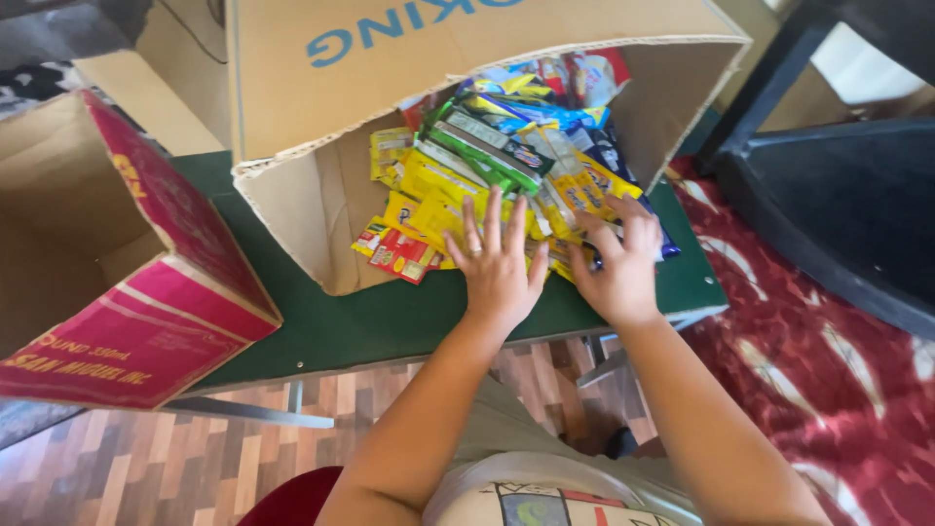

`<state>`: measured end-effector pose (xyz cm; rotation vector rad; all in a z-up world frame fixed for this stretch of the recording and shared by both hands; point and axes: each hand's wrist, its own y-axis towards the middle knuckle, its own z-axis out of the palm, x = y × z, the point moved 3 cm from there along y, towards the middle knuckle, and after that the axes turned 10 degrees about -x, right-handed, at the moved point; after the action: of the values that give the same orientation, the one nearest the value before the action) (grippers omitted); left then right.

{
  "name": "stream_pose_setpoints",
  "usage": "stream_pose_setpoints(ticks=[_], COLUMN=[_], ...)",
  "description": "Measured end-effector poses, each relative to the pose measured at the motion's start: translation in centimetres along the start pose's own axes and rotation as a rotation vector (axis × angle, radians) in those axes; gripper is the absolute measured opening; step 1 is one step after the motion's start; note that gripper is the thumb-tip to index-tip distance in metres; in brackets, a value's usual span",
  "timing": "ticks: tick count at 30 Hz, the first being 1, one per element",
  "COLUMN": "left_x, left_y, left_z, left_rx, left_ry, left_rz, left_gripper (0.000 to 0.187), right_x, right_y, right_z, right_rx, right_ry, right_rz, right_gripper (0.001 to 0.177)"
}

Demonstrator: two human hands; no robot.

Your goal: The person sits on the floor and sorts snack items from a large cardboard box onto a black rotating shelf. They pick up various packaged snacks, including crackers and chocolate bars, and place them on the shelf.

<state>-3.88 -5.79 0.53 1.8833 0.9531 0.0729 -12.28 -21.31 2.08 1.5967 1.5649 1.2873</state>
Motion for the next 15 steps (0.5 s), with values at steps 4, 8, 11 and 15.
stream_pose_setpoints(ticks=[4,8,11,15], left_x=[-1.2,-1.1,-2.0,-5.3], left_y=[-0.4,-0.8,-0.6,-0.4], left_z=[-0.1,-0.1,-0.6,-1.0], left_rx=[0.038,0.041,-0.008,-0.084], left_ry=[-0.021,-0.024,-0.083,-0.251], left_rz=[0.088,0.134,0.13,0.106], left_gripper=[0.068,0.067,0.069,0.075], right_x=[1.8,2.5,3.2,2.3], right_y=[2.2,3.3,4.0,3.3], right_z=[0.2,-1.4,-3.6,-6.4], right_rx=[-0.028,-0.074,-0.108,-0.204], right_ry=[-0.135,0.008,0.133,0.172], right_rz=[-0.096,-0.093,-0.046,0.086], right_gripper=[0.04,0.026,0.021,0.015])
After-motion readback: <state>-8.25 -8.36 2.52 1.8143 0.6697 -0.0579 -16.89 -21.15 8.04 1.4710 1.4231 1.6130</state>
